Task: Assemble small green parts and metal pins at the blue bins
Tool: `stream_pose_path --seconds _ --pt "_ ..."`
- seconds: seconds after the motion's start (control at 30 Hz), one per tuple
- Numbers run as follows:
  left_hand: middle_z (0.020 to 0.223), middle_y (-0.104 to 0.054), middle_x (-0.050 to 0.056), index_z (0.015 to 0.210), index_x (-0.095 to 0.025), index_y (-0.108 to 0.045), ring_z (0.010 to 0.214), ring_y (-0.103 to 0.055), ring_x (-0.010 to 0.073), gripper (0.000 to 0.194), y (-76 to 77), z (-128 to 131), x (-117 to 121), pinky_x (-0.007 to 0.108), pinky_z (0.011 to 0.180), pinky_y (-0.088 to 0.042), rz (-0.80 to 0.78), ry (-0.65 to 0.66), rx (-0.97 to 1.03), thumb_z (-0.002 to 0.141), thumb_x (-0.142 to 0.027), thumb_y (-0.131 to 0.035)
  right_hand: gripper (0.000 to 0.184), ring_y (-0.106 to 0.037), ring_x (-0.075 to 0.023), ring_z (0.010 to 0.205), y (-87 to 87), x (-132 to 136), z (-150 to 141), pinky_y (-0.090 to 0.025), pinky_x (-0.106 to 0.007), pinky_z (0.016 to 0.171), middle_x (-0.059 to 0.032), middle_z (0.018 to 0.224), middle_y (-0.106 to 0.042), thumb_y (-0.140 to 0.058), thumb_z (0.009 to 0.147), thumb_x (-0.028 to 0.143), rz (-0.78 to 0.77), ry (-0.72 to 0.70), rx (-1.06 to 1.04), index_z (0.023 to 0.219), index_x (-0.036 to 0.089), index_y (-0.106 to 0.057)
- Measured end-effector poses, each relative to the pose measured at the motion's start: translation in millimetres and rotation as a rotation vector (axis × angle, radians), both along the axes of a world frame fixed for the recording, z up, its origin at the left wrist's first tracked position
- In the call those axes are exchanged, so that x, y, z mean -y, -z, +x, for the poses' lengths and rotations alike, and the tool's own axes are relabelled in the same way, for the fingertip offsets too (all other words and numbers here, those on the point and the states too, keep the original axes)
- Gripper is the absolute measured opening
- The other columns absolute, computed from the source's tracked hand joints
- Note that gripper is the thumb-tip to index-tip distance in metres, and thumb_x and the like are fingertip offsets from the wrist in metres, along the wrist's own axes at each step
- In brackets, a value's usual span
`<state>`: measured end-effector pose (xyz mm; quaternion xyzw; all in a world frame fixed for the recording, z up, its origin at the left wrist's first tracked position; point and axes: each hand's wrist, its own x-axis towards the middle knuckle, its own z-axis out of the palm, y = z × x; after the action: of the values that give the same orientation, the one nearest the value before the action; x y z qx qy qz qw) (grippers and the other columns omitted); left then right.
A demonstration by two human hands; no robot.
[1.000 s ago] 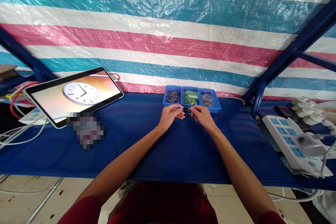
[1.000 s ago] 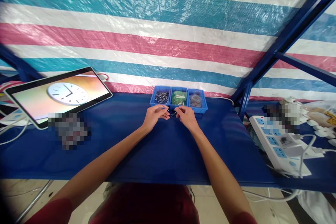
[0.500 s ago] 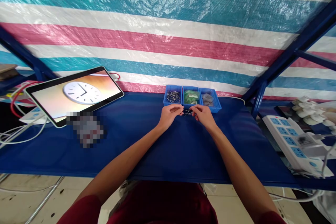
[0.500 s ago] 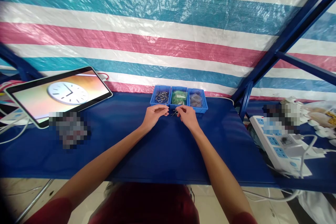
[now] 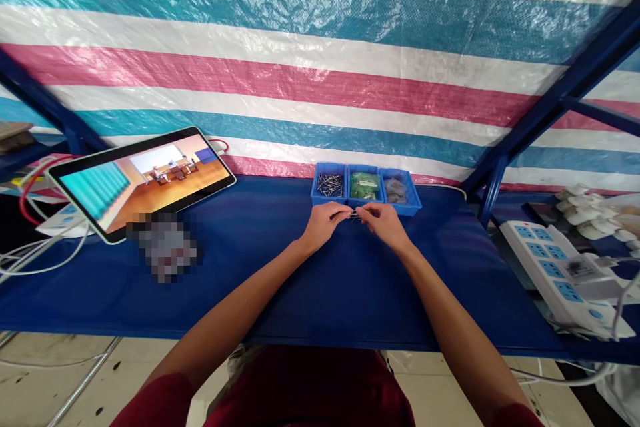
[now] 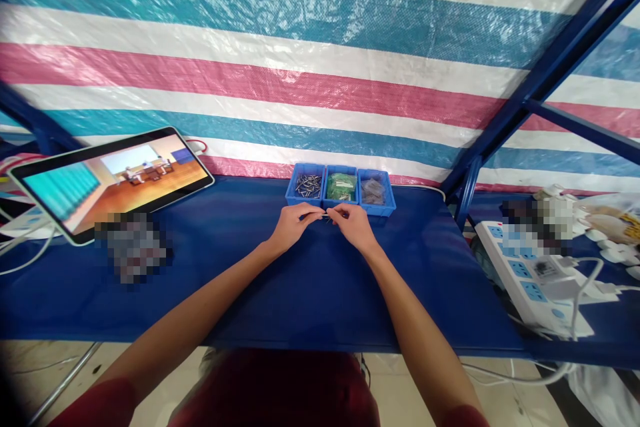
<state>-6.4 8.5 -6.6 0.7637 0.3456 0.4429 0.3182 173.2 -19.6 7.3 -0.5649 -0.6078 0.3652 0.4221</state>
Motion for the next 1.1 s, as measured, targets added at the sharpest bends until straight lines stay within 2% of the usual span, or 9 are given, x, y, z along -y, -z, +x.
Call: stream_pose_path --seconds 0.2,0.33,0.43,0.53,0.6,0.73,0.87,1.0,1.1 --pt "0.082 -0.072 0.004 0.086 -0.019 -0.072 0.07 -0.063 0.0158 0.018 -0.6 3 4 0.027 0.071 -0.05 0.0 -0.09 0.046 0.083 -0.036 -0.065 0.041 -0.044 -0.0098 0.043 2.6 -1 -1 -0.034 -0.024 0.044 0.0009 0.055 -0.055 -0.059 0.076 0.057 -0.033 -0.042 -0.044 0.063 0.018 -0.057" --pt "0.08 -0.071 0.004 0.079 -0.018 -0.071 0.069 -0.061 0.015 0.017 -5.2 4 8 0.027 0.072 -0.049 0.015 -0.108 0.071 0.083 -0.033 -0.065 0.044 -0.044 -0.0078 0.04 4.1 -1 -3 -0.034 -0.023 0.042 0.0008 0.059 -0.056 -0.055 0.08 0.059 -0.051 -0.118 -0.134 0.067 0.017 -0.058" --pt "0.079 -0.071 0.004 0.079 -0.018 -0.071 0.07 -0.061 0.0151 0.016 -7.8 5 10 0.028 0.073 -0.049 0.01 -0.1 0.093 0.082 -0.032 -0.066 0.045 -0.043 -0.0072 0.04 3.4 0 -4 -0.033 -0.022 0.041 0.0015 0.058 -0.055 -0.058 0.077 0.061 -0.059 -0.136 -0.18 0.07 0.016 -0.06" --pt "0.084 -0.071 0.004 0.098 -0.018 -0.069 0.073 -0.064 0.0153 0.026 -6.5 6 8 0.027 0.072 -0.051 -0.135 -0.09 0.227 0.077 -0.033 -0.071 0.045 -0.042 -0.0067 0.04 -0.2 0 -6 -0.034 -0.022 0.041 0.0025 0.058 -0.053 -0.063 0.071 0.062 -0.022 -0.071 -0.21 0.07 0.017 -0.058" --pt "0.079 -0.071 0.004 0.103 -0.016 -0.067 0.069 -0.064 0.0144 0.034 -4.0 8 6 0.026 0.066 -0.051 -0.263 -0.046 0.308 0.075 -0.035 -0.073 0.045 -0.042 -0.0069 0.041 -3.0 1 -7 -0.034 -0.022 0.041 0.0027 0.058 -0.052 -0.064 0.07 0.062 -0.006 -0.041 -0.216 0.071 0.017 -0.058" --pt "0.07 -0.069 0.005 0.084 -0.013 -0.07 0.056 -0.06 0.0119 0.028 0.9 11 3 0.024 0.055 -0.049 -0.359 0.042 0.351 0.078 -0.04 -0.069 0.041 -0.044 -0.0074 0.042 -2.9 2 -8 -0.033 -0.022 0.04 0.0017 0.06 -0.055 -0.066 0.07 0.057 -0.01 -0.076 -0.191 0.075 0.017 -0.061" --pt "0.082 -0.073 0.007 0.088 -0.014 -0.072 0.066 -0.067 0.0158 0.029 1.9 10 7 0.027 0.062 -0.055 -0.226 -0.027 0.299 0.082 -0.041 -0.064 0.04 -0.045 -0.0078 0.041 3.5 0 -7 -0.035 -0.022 0.04 0.0007 0.064 -0.06 -0.062 0.073 0.054 -0.042 -0.007 -0.16 0.087 0.017 -0.063" --pt "0.085 -0.075 0.006 0.096 -0.019 -0.074 0.076 -0.07 0.0189 0.025 -0.1 2 12 0.033 0.079 -0.057 0.073 -0.077 0.095 0.088 -0.036 -0.057 0.04 -0.045 -0.0082 0.041 5.3 -2 -4 -0.034 -0.023 0.041 0.0011 0.063 -0.058 -0.058 0.074 0.054 -0.076 0.071 -0.148 0.087 0.017 -0.063" --pt "0.089 -0.076 0.006 0.098 -0.021 -0.074 0.081 -0.07 0.0186 0.025 -4.8 -4 2 0.032 0.083 -0.055 0.274 -0.116 -0.016 0.091 -0.031 -0.052 0.037 -0.045 -0.0087 0.041 4.2 -2 -2 -0.034 -0.023 0.043 0.001 0.064 -0.059 -0.056 0.076 0.052 -0.074 0.087 -0.14 0.086 0.017 -0.063"
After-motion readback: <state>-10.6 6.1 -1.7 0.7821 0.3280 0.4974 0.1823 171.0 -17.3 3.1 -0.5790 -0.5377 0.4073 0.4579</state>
